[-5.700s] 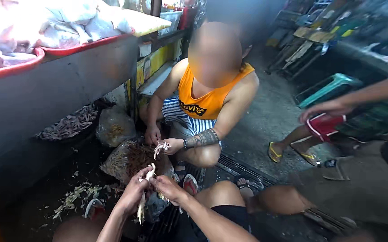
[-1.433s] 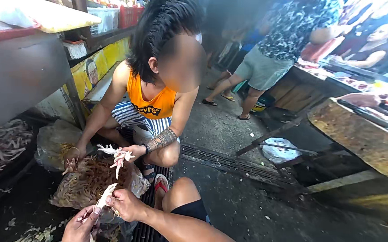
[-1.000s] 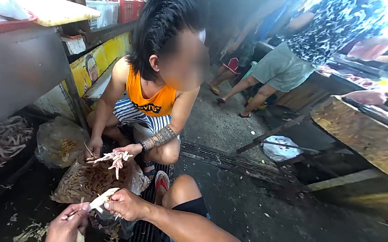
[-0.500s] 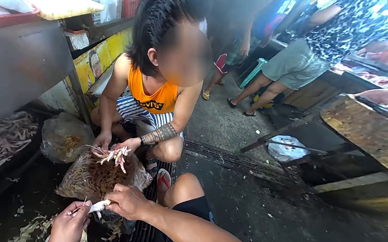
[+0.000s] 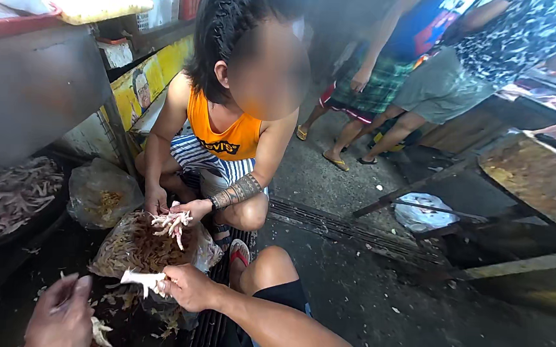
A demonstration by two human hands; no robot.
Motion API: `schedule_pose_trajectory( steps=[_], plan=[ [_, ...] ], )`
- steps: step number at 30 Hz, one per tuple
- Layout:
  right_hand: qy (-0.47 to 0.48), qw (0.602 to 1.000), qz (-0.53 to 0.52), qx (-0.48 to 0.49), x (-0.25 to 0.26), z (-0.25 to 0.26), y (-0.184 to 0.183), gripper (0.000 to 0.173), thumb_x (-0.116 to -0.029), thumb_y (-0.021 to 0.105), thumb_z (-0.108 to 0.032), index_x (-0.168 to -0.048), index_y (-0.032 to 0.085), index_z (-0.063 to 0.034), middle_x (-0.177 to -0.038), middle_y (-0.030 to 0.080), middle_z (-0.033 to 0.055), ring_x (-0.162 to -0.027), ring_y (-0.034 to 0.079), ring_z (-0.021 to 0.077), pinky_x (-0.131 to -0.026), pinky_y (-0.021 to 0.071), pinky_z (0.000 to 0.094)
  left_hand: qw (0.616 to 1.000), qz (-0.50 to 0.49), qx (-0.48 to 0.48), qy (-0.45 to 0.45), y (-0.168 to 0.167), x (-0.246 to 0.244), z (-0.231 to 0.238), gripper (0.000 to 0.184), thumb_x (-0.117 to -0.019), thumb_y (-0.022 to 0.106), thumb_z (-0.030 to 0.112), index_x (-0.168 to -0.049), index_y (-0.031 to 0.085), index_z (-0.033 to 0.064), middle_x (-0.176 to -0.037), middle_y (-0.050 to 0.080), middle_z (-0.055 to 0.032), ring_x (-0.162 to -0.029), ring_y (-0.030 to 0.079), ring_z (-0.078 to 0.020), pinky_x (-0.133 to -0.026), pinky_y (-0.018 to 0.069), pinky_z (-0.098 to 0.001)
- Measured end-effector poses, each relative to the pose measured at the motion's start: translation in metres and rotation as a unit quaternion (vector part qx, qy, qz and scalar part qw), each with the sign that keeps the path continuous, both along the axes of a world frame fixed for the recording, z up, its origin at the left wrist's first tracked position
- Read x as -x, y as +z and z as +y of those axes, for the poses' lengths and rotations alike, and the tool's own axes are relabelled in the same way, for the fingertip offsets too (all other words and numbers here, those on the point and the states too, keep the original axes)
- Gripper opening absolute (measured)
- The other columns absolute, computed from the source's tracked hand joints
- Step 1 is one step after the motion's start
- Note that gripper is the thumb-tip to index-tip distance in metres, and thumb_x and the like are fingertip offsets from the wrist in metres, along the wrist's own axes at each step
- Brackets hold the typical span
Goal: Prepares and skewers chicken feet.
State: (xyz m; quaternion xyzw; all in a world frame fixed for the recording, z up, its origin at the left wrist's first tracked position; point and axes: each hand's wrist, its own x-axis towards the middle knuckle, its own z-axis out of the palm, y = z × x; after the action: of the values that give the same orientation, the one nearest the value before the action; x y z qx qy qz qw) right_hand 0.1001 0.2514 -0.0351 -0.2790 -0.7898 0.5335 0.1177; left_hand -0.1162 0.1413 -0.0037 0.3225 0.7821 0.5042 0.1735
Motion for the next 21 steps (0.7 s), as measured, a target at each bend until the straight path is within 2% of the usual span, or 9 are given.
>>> schedule_pose_trajectory(
  steps=[2, 3, 5, 8, 10, 14, 16, 18, 21],
  plan=[
    [-0.058, 0.998, 0.014, 0.033, 0.000, 0.004, 0.002, 0.033, -0.1081, 0.049, -0.026, -0.108, 0.064, 0.0029, -0.087, 0.065, 0.0146, -0.078, 0.065, 0.0235, -0.076, 0.0552, 0.0438, 0.987, 0.030, 0.094, -0.128, -0.009, 0.003, 0.010, 0.067, -0.0898, 0.077, 0.017, -0.151, 0.051, 0.0091, -0.143, 0.055, -0.0242, -0.129, 0.056, -0.0373, -0.102, 0.0496, -0.0580],
    [-0.081, 0.996, 0.017, 0.046, 0.000, 0.005, 0.002, 0.033, -0.1082, 0.048, -0.027, -0.108, 0.064, 0.0024, -0.087, 0.064, 0.0133, -0.078, 0.064, 0.0215, -0.075, 0.0548, 0.0417, 0.972, 0.058, 0.155, -0.168, -0.019, 0.000, 0.015, 0.077, -0.0855, 0.082, 0.014, -0.154, 0.048, 0.0127, -0.147, 0.048, -0.0304, -0.134, 0.050, -0.0477, -0.107, 0.0443, -0.0661],
    [-0.113, 0.992, 0.017, 0.058, 0.001, 0.009, 0.004, 0.033, -0.1082, 0.047, -0.027, -0.109, 0.064, 0.0016, -0.089, 0.065, 0.0122, -0.079, 0.064, 0.0196, -0.077, 0.0545, 0.0398, 0.952, 0.101, 0.212, -0.195, -0.035, -0.006, 0.023, 0.071, -0.0847, 0.084, 0.017, -0.149, 0.055, 0.0166, -0.140, 0.053, -0.0331, -0.125, 0.055, -0.0517, -0.102, 0.0464, -0.0688],
    [-0.130, 0.989, -0.004, 0.072, -0.004, 0.011, 0.004, 0.033, -0.1084, 0.047, -0.027, -0.109, 0.064, 0.0013, -0.089, 0.064, 0.0131, -0.080, 0.063, 0.0214, -0.078, 0.0541, 0.0413, 0.967, 0.097, 0.158, -0.173, -0.031, -0.006, 0.016, 0.029, -0.0929, 0.073, 0.014, -0.121, 0.072, 0.0076, -0.102, 0.069, -0.0195, -0.088, 0.067, -0.0346, -0.082, 0.0537, -0.0597],
    [-0.120, 0.990, -0.027, 0.074, -0.008, 0.011, 0.003, 0.033, -0.1083, 0.048, -0.028, -0.110, 0.063, 0.0012, -0.088, 0.064, 0.0139, -0.078, 0.064, 0.0233, -0.076, 0.0545, 0.0435, 0.977, 0.062, 0.139, -0.150, -0.021, -0.005, 0.011, 0.016, -0.0951, 0.068, 0.014, -0.109, 0.074, 0.0073, -0.092, 0.072, -0.0104, -0.079, 0.067, -0.0234, -0.073, 0.0559, -0.0512],
    [-0.052, 0.996, -0.057, 0.035, -0.006, 0.007, 0.001, 0.035, -0.1081, 0.048, -0.030, -0.109, 0.064, 0.0020, -0.091, 0.065, 0.0169, -0.085, 0.065, 0.0280, -0.082, 0.0541, 0.0483, 0.982, -0.085, 0.078, -0.151, -0.025, -0.010, 0.007, 0.056, -0.0923, 0.072, 0.023, -0.144, 0.057, 0.0083, -0.112, 0.072, -0.0094, -0.084, 0.068, -0.0166, -0.066, 0.0575, -0.0380],
    [-0.020, 0.998, -0.050, 0.014, -0.004, 0.003, -0.001, 0.034, -0.1075, 0.049, -0.029, -0.107, 0.064, 0.0016, -0.089, 0.065, 0.0165, -0.084, 0.065, 0.0280, -0.080, 0.0542, 0.0485, 0.979, -0.101, 0.050, -0.167, -0.033, -0.017, 0.007, 0.068, -0.0904, 0.073, 0.034, -0.151, 0.051, 0.0116, -0.111, 0.071, -0.0075, -0.081, 0.067, -0.0139, -0.062, 0.0563, -0.0340],
    [0.010, 0.999, -0.050, 0.003, -0.003, 0.000, -0.001, 0.034, -0.1074, 0.050, -0.029, -0.108, 0.065, 0.0018, -0.090, 0.066, 0.0171, -0.085, 0.066, 0.0290, -0.081, 0.0542, 0.0499, 0.979, -0.104, 0.033, -0.174, -0.033, -0.025, 0.006, 0.053, -0.0916, 0.072, 0.030, -0.140, 0.062, 0.0103, -0.108, 0.072, -0.0071, -0.079, 0.067, -0.0128, -0.064, 0.0570, -0.0331],
    [0.039, 0.998, -0.050, -0.002, -0.004, -0.003, -0.002, 0.034, -0.1075, 0.050, -0.029, -0.108, 0.065, 0.0016, -0.090, 0.066, 0.0170, -0.085, 0.067, 0.0291, -0.081, 0.0545, 0.0498, 0.983, -0.061, 0.029, -0.173, -0.035, -0.032, 0.006, 0.018, -0.0942, 0.069, 0.021, -0.107, 0.073, 0.0090, -0.081, 0.070, -0.0002, -0.059, 0.062, -0.0086, -0.052, 0.0536, -0.0286]
  ],
)
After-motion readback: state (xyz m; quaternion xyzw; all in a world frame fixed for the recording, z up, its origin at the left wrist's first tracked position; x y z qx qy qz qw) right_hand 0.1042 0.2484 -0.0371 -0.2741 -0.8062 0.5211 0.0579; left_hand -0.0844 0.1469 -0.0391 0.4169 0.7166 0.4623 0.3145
